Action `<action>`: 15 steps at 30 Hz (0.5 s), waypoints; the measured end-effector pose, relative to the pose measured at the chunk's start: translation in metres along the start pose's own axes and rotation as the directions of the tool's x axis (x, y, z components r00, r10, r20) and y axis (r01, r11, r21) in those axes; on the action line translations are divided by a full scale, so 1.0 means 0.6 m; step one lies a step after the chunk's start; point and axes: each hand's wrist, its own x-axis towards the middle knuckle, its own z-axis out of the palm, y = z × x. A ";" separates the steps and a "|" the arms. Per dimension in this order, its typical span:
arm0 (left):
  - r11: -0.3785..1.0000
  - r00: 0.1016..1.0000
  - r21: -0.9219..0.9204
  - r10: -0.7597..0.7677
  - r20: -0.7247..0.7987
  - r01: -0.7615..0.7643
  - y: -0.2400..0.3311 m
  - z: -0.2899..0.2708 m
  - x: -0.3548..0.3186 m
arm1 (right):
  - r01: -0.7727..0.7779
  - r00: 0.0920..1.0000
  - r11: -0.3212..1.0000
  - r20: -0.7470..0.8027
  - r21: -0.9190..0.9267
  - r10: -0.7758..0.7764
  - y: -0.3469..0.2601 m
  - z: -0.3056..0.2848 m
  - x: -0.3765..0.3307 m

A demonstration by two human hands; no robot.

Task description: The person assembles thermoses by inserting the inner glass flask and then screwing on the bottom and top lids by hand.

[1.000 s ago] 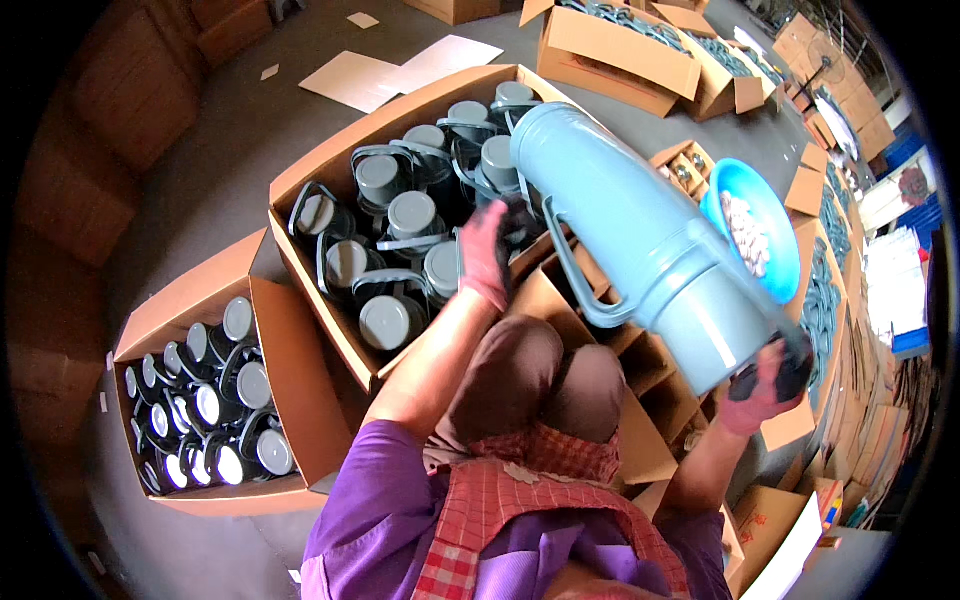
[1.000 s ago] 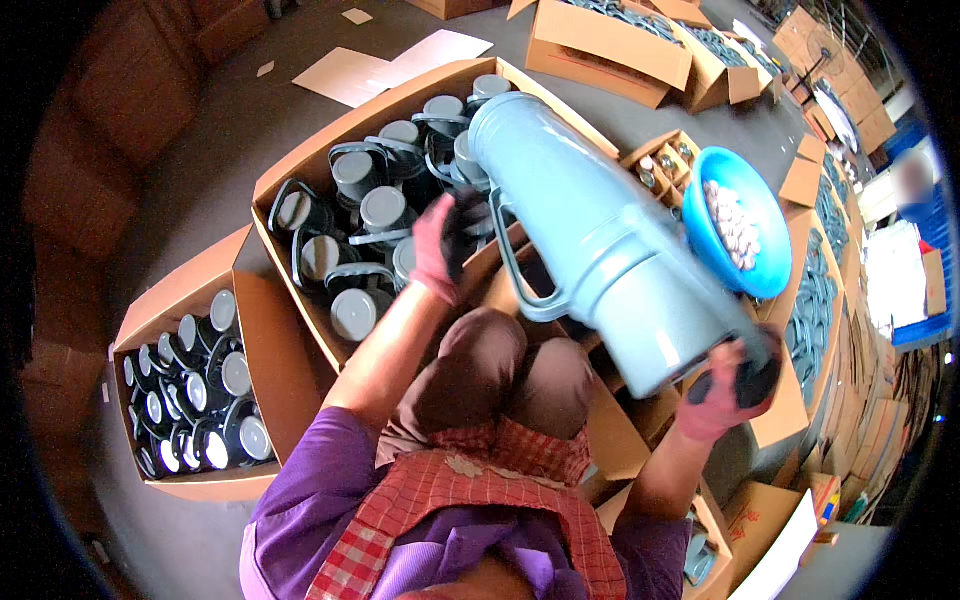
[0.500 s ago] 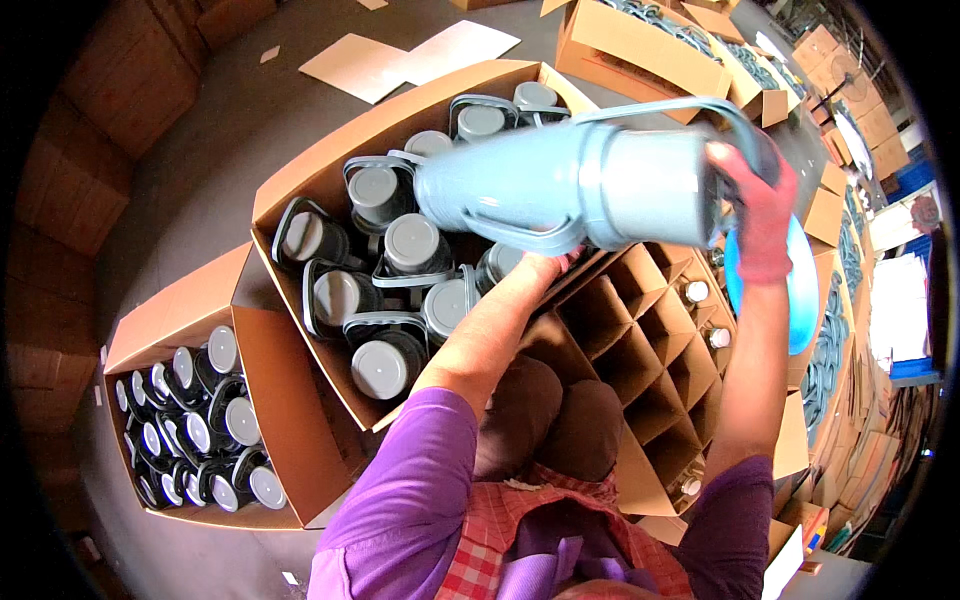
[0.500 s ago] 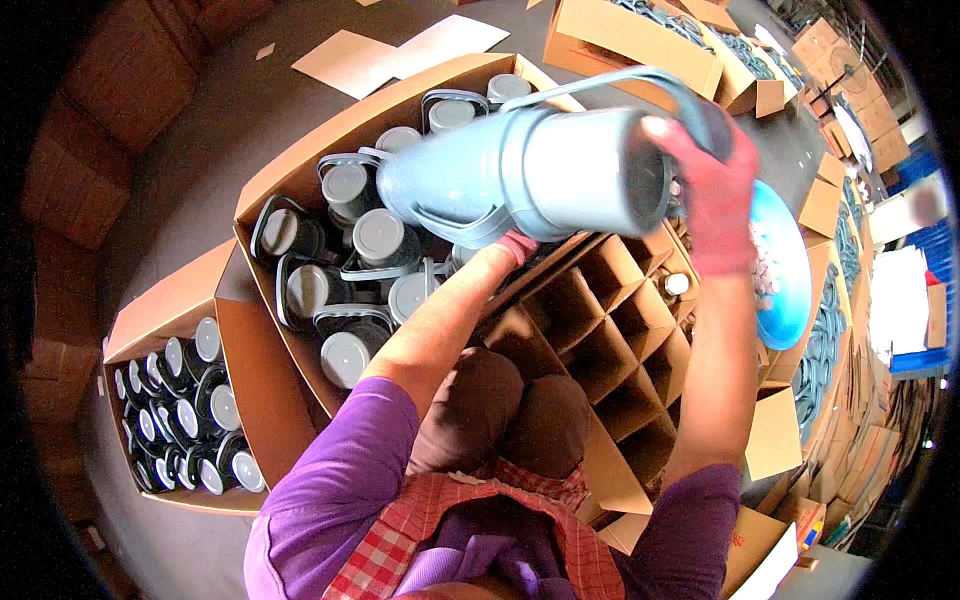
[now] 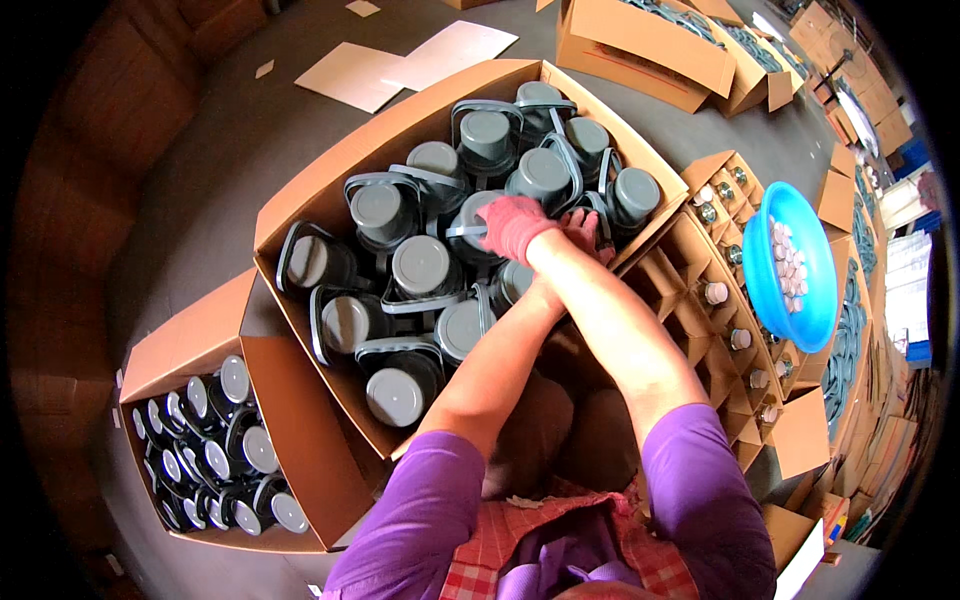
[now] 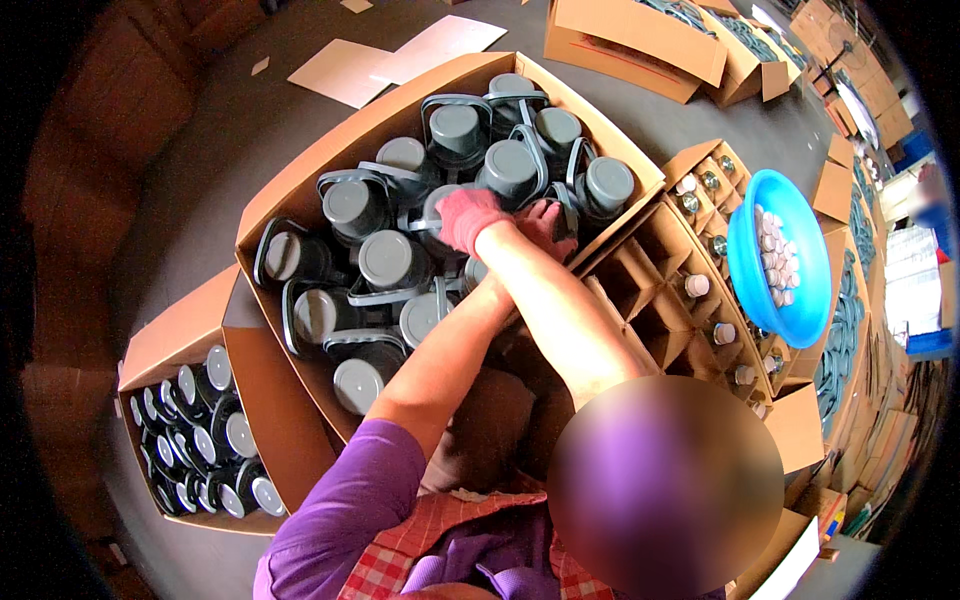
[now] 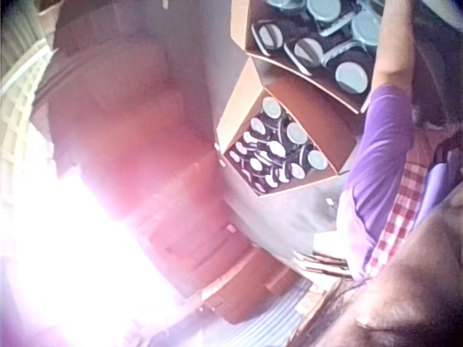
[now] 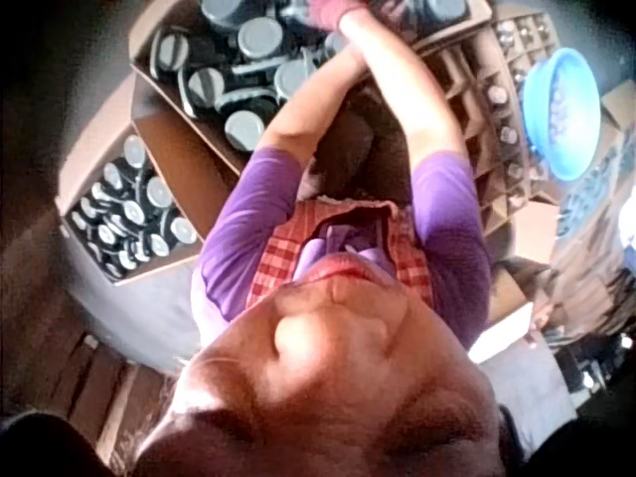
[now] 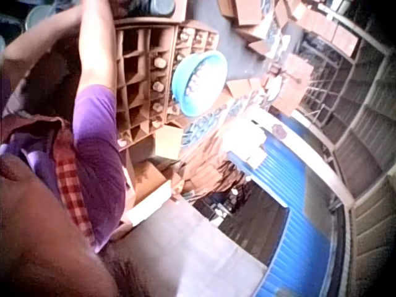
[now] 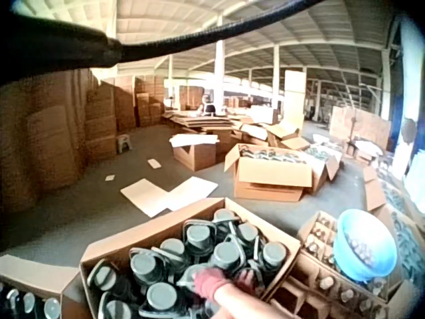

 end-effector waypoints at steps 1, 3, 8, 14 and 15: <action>1.000 1.000 0.017 -0.002 -0.017 0.002 -0.006 0.001 -0.004 | -0.067 0.998 0.985 0.002 0.160 0.067 -0.012 -0.020 -0.001; 0.955 0.992 -0.283 -0.107 -0.068 0.084 -0.040 0.016 -0.018 | -0.133 0.945 0.979 -0.279 0.154 0.172 -0.032 -0.082 -0.003; 0.987 0.996 -0.131 -0.083 0.042 0.087 -0.001 -0.027 -0.001 | -0.581 0.769 0.792 -0.191 0.187 0.610 0.088 -0.091 0.014; 0.998 0.998 -0.035 -0.055 0.028 0.056 0.018 -0.044 -0.007 | -0.615 0.736 0.740 -0.141 0.272 0.663 0.159 -0.026 0.033; 0.998 0.998 0.003 -0.059 0.031 0.059 0.016 -0.041 -0.011 | -0.604 0.712 0.753 -0.249 0.261 0.657 0.150 -0.027 0.023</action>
